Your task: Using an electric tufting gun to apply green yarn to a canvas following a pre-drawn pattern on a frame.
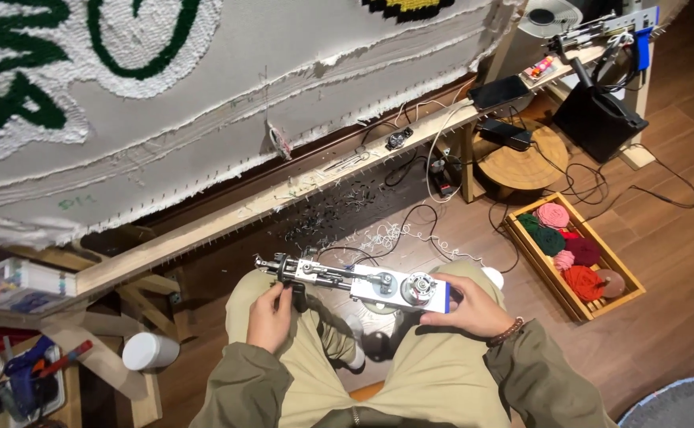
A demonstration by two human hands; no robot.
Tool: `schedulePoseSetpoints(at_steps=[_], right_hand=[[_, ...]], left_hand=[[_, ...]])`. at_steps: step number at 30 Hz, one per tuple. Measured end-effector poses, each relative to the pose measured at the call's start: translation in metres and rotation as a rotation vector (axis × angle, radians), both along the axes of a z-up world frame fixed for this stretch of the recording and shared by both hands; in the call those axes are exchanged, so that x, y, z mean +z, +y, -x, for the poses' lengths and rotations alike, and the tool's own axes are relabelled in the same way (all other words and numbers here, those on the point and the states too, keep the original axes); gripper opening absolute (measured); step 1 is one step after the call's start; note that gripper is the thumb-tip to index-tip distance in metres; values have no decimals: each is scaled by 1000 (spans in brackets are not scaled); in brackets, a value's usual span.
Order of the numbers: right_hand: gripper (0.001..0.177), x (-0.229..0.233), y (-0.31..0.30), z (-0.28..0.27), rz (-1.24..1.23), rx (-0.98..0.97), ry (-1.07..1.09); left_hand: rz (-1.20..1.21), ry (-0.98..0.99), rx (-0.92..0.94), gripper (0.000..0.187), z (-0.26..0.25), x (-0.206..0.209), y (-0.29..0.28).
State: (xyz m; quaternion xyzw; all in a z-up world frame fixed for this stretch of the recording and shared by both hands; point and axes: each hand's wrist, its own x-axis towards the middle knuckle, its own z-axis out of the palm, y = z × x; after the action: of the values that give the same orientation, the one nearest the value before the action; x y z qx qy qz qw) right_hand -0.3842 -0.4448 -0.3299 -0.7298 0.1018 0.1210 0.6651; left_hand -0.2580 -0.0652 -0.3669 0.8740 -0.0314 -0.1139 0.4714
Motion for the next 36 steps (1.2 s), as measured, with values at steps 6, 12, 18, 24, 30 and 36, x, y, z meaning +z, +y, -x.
schedulePoseSetpoints(at_steps=[6,12,18,24,30,36], right_hand=[[72,-16,-6,7,158,71,-108],[76,7,2,8,311,132,-88],[75,8,8,12,516,147,-187],[81,-12,4,-2,677,184,-300],[91,-15,-9,-20,608,299,-200],[65,-64,-76,-54,184,61,-348]], left_hand=[[-427,-113,-173,31,16,16,9],[-549,-403,-127,35,38,-11,26],[-310,-215,-65,41,53,16,25],[-464,-222,267,17,32,53,26],[-267,-422,38,17,-38,104,-19],[-526,-260,-552,23,-121,109,-119]])
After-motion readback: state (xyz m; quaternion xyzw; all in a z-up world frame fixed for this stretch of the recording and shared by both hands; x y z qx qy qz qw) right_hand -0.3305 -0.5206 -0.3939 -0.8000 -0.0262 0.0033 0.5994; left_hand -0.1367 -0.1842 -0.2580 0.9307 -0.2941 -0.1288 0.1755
